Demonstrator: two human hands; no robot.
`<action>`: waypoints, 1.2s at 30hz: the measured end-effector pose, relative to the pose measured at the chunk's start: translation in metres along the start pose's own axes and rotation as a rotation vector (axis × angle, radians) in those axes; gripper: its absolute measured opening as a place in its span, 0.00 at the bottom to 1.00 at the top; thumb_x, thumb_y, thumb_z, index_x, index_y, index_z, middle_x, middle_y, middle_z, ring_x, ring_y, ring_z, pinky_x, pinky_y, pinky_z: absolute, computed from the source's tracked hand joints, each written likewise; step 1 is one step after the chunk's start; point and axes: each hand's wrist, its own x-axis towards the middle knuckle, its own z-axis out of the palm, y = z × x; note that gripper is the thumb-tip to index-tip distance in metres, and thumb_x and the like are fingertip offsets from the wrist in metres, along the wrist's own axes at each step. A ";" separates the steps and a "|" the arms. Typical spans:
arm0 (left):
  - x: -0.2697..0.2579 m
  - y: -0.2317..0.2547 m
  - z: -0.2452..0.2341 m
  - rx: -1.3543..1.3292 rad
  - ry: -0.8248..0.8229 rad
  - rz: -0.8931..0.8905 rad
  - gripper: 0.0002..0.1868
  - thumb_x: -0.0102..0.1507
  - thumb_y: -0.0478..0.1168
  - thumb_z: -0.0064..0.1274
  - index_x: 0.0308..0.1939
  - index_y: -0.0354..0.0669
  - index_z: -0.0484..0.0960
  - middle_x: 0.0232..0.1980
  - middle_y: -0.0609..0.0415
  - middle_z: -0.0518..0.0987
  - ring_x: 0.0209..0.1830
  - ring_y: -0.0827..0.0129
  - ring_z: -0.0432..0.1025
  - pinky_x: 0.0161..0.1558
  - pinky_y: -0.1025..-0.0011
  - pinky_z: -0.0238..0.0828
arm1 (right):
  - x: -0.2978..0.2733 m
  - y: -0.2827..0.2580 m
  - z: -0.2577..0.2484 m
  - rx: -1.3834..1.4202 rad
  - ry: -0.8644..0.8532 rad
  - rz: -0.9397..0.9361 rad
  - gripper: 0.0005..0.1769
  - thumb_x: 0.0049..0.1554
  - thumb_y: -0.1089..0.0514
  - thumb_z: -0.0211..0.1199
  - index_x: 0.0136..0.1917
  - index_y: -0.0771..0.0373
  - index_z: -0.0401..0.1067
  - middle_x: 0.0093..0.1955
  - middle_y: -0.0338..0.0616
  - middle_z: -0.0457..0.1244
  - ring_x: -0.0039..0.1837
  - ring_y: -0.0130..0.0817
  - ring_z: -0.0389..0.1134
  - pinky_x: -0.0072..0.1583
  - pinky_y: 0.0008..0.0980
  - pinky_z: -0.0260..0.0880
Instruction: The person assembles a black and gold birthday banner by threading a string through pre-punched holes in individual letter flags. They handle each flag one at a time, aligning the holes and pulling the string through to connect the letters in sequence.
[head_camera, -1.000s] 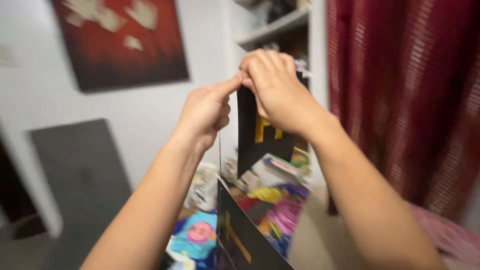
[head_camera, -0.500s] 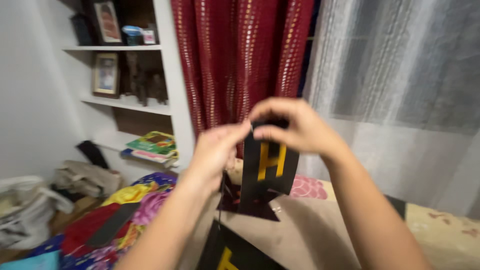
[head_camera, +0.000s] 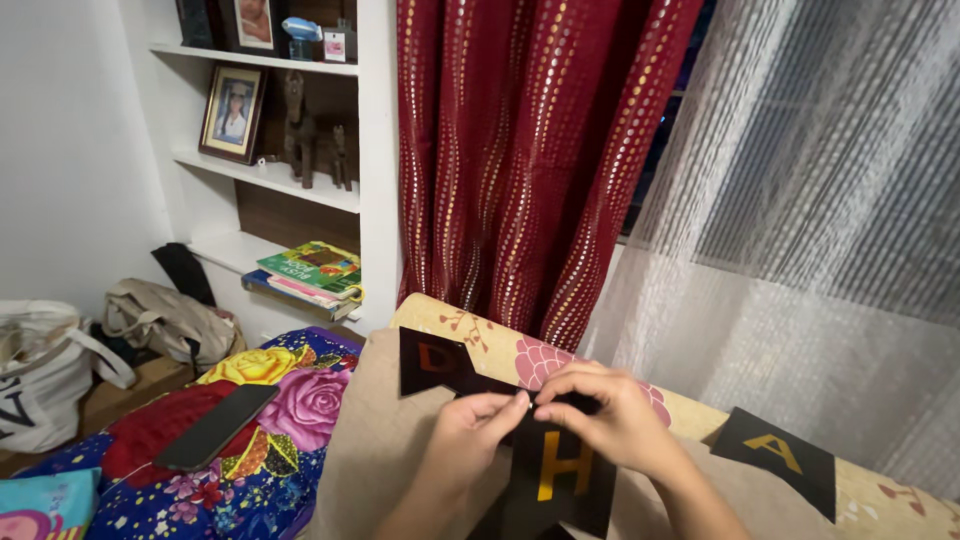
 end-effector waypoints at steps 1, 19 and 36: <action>0.000 -0.005 -0.001 -0.030 -0.008 0.030 0.12 0.64 0.42 0.59 0.39 0.35 0.90 0.29 0.66 0.81 0.26 0.87 0.67 0.30 0.83 0.59 | -0.001 0.003 0.003 -0.023 -0.004 -0.007 0.10 0.48 0.59 0.76 0.43 0.63 0.80 0.43 0.38 0.74 0.47 0.33 0.74 0.53 0.33 0.73; 0.010 -0.042 -0.014 -0.019 0.070 0.180 0.11 0.64 0.38 0.60 0.35 0.30 0.89 0.29 0.64 0.80 0.28 0.85 0.69 0.31 0.82 0.63 | -0.003 0.001 0.027 -0.564 0.056 -0.467 0.13 0.44 0.65 0.69 0.46 0.60 0.77 0.53 0.39 0.69 0.56 0.39 0.68 0.61 0.42 0.63; 0.004 -0.031 0.023 0.156 0.206 0.396 0.07 0.60 0.36 0.63 0.37 0.34 0.89 0.30 0.58 0.82 0.29 0.80 0.71 0.33 0.79 0.66 | -0.009 0.017 0.016 -0.521 0.051 -0.316 0.29 0.33 0.77 0.53 0.50 0.64 0.67 0.57 0.49 0.63 0.59 0.51 0.62 0.60 0.44 0.61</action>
